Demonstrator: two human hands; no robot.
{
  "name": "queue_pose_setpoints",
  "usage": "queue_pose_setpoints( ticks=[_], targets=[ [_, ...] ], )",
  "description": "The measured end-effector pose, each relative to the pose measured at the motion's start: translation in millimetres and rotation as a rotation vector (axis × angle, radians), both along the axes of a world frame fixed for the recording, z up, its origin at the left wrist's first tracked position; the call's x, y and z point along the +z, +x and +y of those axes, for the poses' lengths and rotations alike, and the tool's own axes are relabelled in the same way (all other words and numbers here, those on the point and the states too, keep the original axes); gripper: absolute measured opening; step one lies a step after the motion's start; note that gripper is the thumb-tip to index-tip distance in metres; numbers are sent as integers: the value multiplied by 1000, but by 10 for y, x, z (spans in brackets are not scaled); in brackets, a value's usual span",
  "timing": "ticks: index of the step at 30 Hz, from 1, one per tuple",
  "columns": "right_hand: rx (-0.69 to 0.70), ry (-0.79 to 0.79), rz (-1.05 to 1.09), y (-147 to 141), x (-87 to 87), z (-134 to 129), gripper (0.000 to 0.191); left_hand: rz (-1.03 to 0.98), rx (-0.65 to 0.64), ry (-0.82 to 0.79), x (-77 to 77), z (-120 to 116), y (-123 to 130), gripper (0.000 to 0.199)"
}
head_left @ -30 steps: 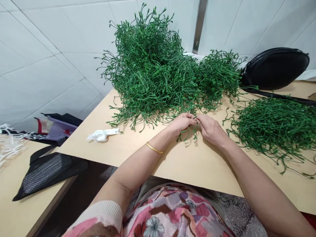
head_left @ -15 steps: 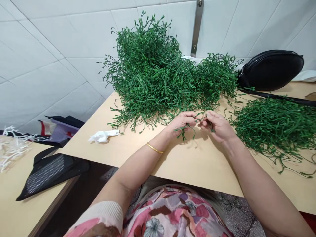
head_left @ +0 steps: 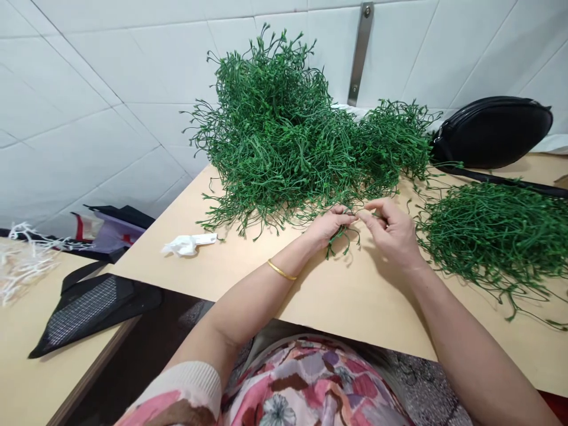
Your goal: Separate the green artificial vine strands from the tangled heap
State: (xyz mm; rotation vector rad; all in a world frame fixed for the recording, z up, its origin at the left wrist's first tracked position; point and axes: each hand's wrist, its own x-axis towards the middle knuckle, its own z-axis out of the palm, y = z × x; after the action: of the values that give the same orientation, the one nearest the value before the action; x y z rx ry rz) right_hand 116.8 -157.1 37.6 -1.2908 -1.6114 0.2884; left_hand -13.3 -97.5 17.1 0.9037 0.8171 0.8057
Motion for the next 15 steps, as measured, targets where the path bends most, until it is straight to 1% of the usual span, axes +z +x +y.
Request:
queue_pose_setpoints(
  ticks=[3,5,7,9,11,13,15],
  targets=[
    [43,63,-214,-53,-63,31,13,11,-24,30,-62,4,12,19],
    [49,58,-282,-29,-99,83,14,37,-30,51,-79,10,9,18],
    [25,11,-293,14,-123,131,13,30,-85,74,-62,12,-4,16],
    [9,-66,-263,52,-135,157,14,1,-174,89,-22,10,-21,12],
    [7,-160,-248,68,-141,155,16,-46,-237,59,17,4,-32,8],
    [9,-216,-249,53,-149,137,17,-78,-238,3,39,-5,-31,9],
    [-11,-214,-197,24,-160,133,15,-74,-210,-21,43,-20,-18,13]
  ],
)
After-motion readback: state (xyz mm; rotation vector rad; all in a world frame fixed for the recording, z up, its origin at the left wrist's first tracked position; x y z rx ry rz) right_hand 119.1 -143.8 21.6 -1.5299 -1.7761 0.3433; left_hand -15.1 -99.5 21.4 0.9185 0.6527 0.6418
